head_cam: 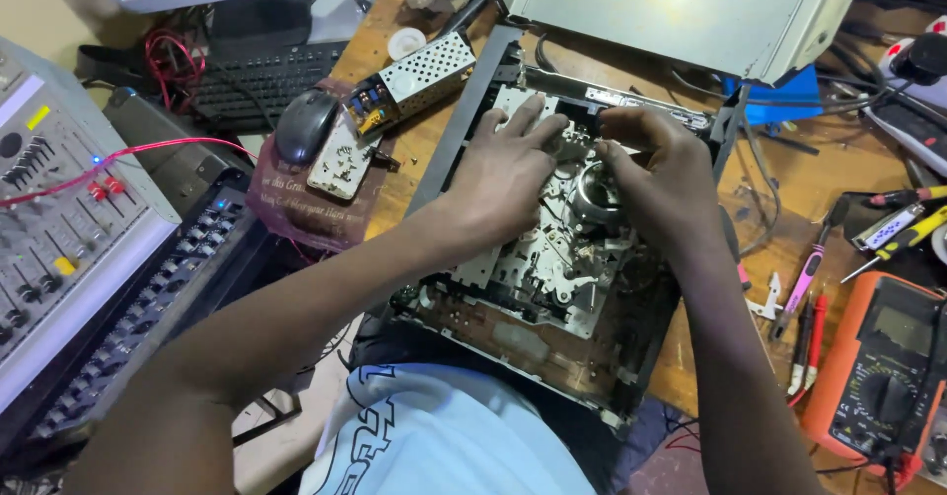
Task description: The person works on the internal components of a disassembled electronic device, likely a VCR or DVD player, on a cluttered workbench. They use their hands to manipulate a metal chassis and internal mechanisms, occasionally using a pink-handled screwdriver to adjust parts.
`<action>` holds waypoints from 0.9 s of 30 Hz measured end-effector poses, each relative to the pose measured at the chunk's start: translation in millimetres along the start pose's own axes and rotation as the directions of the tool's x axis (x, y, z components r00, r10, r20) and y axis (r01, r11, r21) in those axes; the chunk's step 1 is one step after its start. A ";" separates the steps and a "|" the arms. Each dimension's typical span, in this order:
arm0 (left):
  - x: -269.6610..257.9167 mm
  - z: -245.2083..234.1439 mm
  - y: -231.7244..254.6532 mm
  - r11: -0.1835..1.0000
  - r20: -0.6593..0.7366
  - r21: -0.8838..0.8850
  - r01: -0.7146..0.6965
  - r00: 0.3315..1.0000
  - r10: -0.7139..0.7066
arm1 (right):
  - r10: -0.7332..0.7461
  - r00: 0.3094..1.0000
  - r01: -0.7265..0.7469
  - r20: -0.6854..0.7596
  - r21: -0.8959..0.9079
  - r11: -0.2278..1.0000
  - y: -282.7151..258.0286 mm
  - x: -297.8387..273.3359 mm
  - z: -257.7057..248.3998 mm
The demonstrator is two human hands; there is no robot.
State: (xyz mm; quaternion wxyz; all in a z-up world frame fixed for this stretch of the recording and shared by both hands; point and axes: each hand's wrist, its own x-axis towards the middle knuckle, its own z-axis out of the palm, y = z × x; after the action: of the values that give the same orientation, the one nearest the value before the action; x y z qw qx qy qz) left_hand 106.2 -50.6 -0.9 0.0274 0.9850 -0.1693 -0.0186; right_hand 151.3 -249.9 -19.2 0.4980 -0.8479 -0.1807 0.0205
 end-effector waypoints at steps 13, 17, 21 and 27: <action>-12.7 -32.8 1.4 0.999 0.026 -0.047 -0.008 1.000 0.009 | -0.066 0.935 0.306 0.348 -0.700 0.645 -2.1 8.3 24.0; -33.1 -62.0 -4.1 0.959 -0.040 -0.261 0.108 0.992 -0.122 | -0.075 0.935 0.304 0.347 -0.674 0.674 -2.5 7.6 23.1; -54.6 -46.2 -18.7 0.916 -0.128 -0.375 0.144 0.970 -0.205 | -0.049 0.916 0.301 0.397 -0.603 0.739 -14.9 11.1 24.0; -66.6 -21.2 -28.6 0.825 -0.127 -0.518 0.225 0.934 -0.335 | -0.041 0.910 0.303 0.412 -0.596 0.743 -6.7 18.7 30.8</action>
State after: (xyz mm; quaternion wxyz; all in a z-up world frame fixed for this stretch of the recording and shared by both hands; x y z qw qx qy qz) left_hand 54.0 -0.4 20.4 0.2939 0.9550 -0.0077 0.0402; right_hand 160.2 -215.1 -26.3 0.1298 -0.9264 -0.3465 0.0702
